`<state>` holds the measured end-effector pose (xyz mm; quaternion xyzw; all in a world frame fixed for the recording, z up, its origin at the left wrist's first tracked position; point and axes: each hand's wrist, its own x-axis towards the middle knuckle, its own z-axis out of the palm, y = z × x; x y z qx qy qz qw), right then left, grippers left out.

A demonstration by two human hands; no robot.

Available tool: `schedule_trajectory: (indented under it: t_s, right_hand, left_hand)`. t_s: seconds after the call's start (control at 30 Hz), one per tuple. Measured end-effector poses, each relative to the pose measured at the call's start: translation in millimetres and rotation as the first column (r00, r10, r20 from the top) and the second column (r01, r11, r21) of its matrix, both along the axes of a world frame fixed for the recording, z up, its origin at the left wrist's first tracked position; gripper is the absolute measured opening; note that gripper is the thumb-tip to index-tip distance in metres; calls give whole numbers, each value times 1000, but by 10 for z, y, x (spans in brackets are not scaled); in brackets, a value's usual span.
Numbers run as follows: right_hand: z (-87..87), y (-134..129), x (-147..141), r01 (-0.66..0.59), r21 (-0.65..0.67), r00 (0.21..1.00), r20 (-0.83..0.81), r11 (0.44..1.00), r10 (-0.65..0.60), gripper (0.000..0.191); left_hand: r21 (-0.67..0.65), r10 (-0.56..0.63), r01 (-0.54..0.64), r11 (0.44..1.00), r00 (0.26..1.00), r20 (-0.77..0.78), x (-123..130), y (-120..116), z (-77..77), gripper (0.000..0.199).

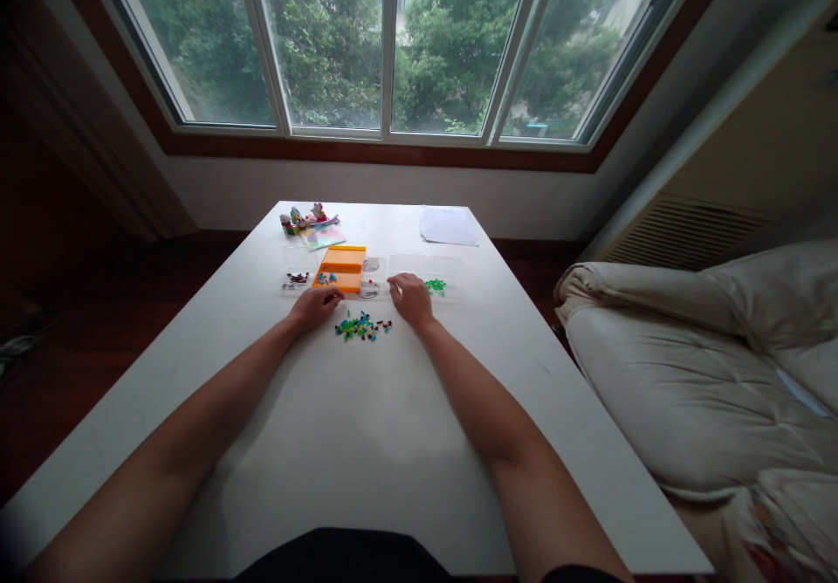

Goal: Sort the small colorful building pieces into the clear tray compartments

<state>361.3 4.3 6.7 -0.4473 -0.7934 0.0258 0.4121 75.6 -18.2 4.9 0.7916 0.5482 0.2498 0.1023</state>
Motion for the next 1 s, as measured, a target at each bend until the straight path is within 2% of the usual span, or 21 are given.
schedule_trajectory:
  t_s: [0.07,0.17,0.27,0.53,1.0]
  right_hand:
    - [30,-104,-145,-104,-5,992,72,995,104,22]
    - [63,-249,-356,-273,-30,936,222,961,273,20]
    - [75,-349,-488,-355,-71,875,326,932,358,19]
    - [73,-434,-568,-369,-126,796,468,921,383,29]
    - [13,-392,-595,-383,-87,779,504,920,373,27]
  left_hand:
    - [1,12,-12,1000,1000,-3,-4,0,3,25]
    - [17,24,-25,1000,1000,3,-10,-1,3,25]
    - [25,32,-32,999,1000,1,-14,1,-4,25]
    - [17,26,-27,1000,1000,8,-20,7,-30,27]
    - [8,19,-19,1000,1000,1,-26,24,-37,27]
